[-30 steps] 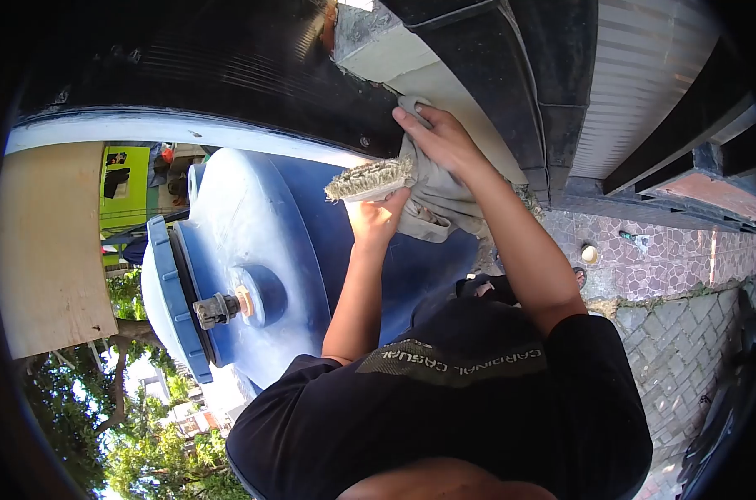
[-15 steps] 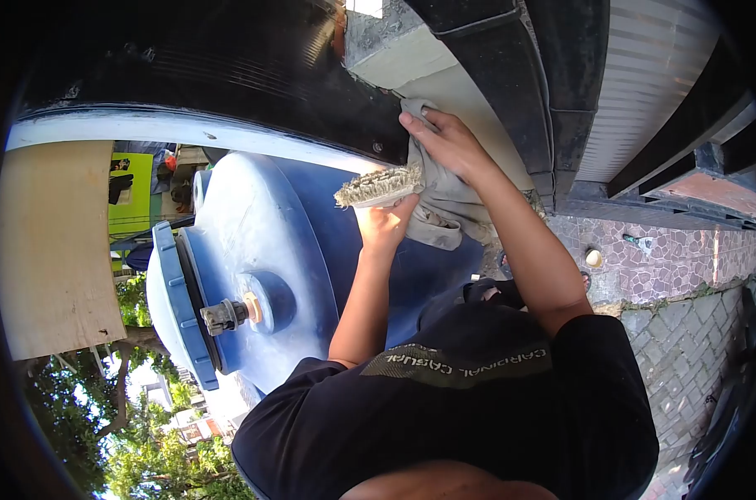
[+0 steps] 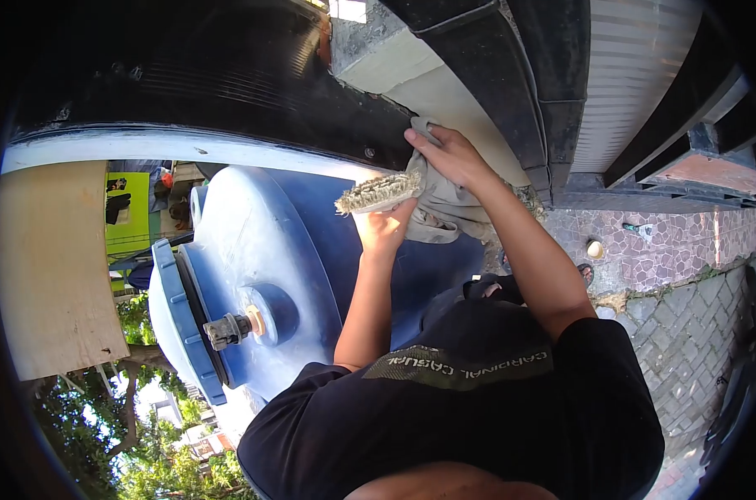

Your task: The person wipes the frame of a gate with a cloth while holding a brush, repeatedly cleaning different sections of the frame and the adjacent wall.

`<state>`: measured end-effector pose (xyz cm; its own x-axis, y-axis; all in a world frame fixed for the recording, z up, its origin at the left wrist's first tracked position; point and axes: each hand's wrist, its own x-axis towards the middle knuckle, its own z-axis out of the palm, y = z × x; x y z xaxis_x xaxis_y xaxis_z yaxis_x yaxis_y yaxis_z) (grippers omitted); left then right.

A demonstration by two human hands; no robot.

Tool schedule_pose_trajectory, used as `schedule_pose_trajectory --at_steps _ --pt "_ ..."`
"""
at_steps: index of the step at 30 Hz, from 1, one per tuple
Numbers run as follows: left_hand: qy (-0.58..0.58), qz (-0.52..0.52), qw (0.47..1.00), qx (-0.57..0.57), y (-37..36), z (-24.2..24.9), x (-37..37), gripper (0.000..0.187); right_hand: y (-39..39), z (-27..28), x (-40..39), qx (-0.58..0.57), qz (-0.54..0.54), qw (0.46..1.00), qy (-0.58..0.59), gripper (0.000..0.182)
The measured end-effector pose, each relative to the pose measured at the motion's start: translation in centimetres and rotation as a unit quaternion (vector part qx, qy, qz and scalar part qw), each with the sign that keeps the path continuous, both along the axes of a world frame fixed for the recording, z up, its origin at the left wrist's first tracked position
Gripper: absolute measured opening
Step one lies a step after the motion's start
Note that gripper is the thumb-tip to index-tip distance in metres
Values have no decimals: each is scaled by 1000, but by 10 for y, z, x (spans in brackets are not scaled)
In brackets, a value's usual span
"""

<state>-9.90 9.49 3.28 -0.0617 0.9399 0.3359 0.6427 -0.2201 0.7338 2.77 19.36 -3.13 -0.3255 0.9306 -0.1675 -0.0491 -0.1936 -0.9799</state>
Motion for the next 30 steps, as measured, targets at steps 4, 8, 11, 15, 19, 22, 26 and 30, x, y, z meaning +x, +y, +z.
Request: schedule_pose_trajectory --at_steps 4,8,11,15,19,22,26,30 --pt "-11 16 1000 -3 0 1 1 21 12 50 10 72 9 997 8 95" --pt "-13 30 999 13 1 3 8 19 6 71 15 54 12 998 -6 94" --pt "-56 36 998 6 1 3 13 17 7 80 13 70 -12 997 -7 100" --pt "-8 53 998 -16 -1 1 6 19 -5 88 19 102 -4 994 39 85" --pt "-101 38 994 -6 1 2 10 24 -10 63 13 115 -25 992 48 67" --pt "-37 16 999 -27 0 -2 -2 27 -8 28 9 66 4 996 54 69" --pt "-52 9 998 -30 0 -4 -5 27 3 27 -5 67 -43 997 -5 71" --pt "-35 -14 999 7 1 -6 -7 26 5 62 0 93 -32 995 3 74"
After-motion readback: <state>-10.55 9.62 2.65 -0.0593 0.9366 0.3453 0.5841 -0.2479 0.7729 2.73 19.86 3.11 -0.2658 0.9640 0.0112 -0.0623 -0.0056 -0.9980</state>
